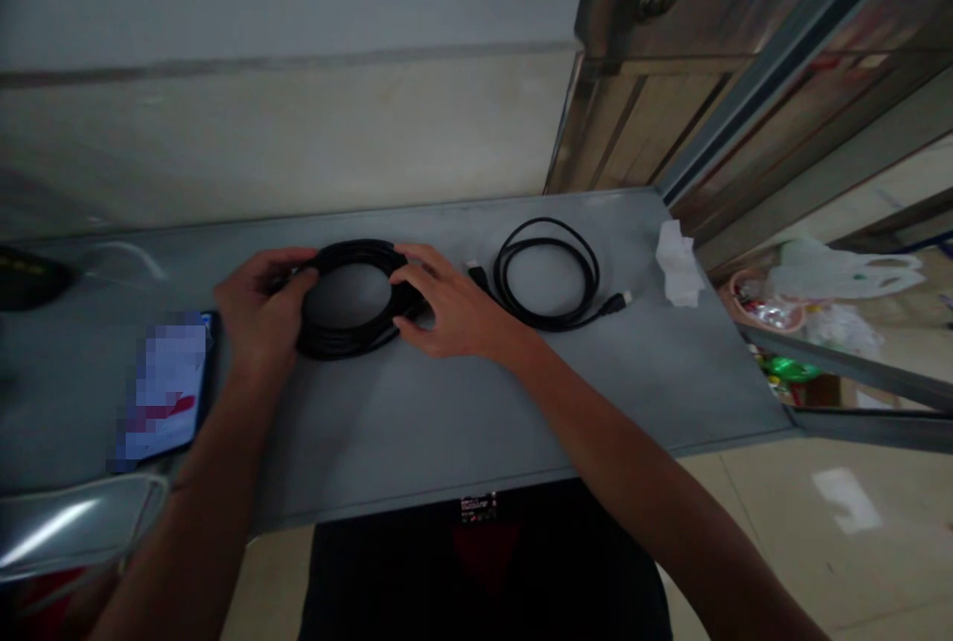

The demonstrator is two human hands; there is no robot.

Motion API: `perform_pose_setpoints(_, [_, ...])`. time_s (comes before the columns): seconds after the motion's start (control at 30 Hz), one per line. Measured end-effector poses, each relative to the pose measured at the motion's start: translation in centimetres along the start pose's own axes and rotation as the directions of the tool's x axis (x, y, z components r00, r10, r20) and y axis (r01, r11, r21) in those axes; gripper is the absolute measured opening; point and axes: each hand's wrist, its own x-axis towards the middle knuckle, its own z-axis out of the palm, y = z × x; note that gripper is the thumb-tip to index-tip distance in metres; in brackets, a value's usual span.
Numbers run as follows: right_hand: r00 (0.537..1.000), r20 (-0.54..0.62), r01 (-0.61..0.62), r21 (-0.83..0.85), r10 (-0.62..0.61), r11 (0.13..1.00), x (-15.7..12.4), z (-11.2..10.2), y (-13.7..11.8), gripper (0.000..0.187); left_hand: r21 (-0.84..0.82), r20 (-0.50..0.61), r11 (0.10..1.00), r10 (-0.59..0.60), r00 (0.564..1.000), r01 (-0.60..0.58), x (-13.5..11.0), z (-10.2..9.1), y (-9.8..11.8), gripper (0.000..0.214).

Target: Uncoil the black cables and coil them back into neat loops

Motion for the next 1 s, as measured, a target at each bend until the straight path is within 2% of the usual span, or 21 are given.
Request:
perform_pose_setpoints(0.17, [0.991,-0.131,0.0,-0.029,-0.004,1.0,0.2,-0.2,0.5,0.035,-0.037,-0.054,0.998,0.053,0.997,-0.055,0.2,0.1,-0.5,0.015])
perform_pose_setpoints(0.37, [0.949,-0.313,-0.042,-0.034,0.03,0.999,0.8,-0.3,1.2,0.012,-0.073,-0.176,0.994,0.07,0.982,-0.084,0.6,0.2,-0.9,0.019])
perform_pose_setpoints(0.5, [0.929,-0.369,-0.029,-0.042,0.012,0.999,1.0,-0.6,0.2,0.013,-0.142,-0.211,0.982,0.095,0.973,-0.127,0.8,0.2,-0.7,0.017])
perform_pose_setpoints(0.7, [0.886,-0.463,-0.024,-0.089,-0.02,0.996,0.9,-1.1,-1.1,0.012,-0.12,-0.213,0.989,0.064,0.975,-0.092,0.8,-0.1,-0.3,0.022])
perform_pose_setpoints(0.8, [0.876,-0.482,-0.072,-0.161,-0.015,0.984,0.4,-2.4,-1.4,0.013,-0.143,-0.213,0.987,0.047,0.976,-0.078,0.7,-0.3,-0.3,0.024])
perform_pose_setpoints(0.87, [0.884,-0.468,-0.145,-0.257,0.008,0.956,-0.8,-3.7,-1.7,0.02,-0.162,-0.217,0.985,0.027,0.976,-0.063,0.6,-0.4,-0.4,0.025])
perform_pose_setpoints(0.97, [0.9,-0.419,-0.314,-0.424,0.124,0.849,-4.6,-5.7,-1.9,0.052,-0.216,-0.225,0.975,0.008,0.974,-0.058,0.6,-0.5,-0.3,0.024])
perform_pose_setpoints(1.0, [0.904,-0.39,-0.358,-0.469,0.173,0.807,-6.3,-6.3,-2.0,0.057,-0.238,-0.226,0.969,0.007,0.974,-0.063,0.6,-0.4,-0.2,0.023])
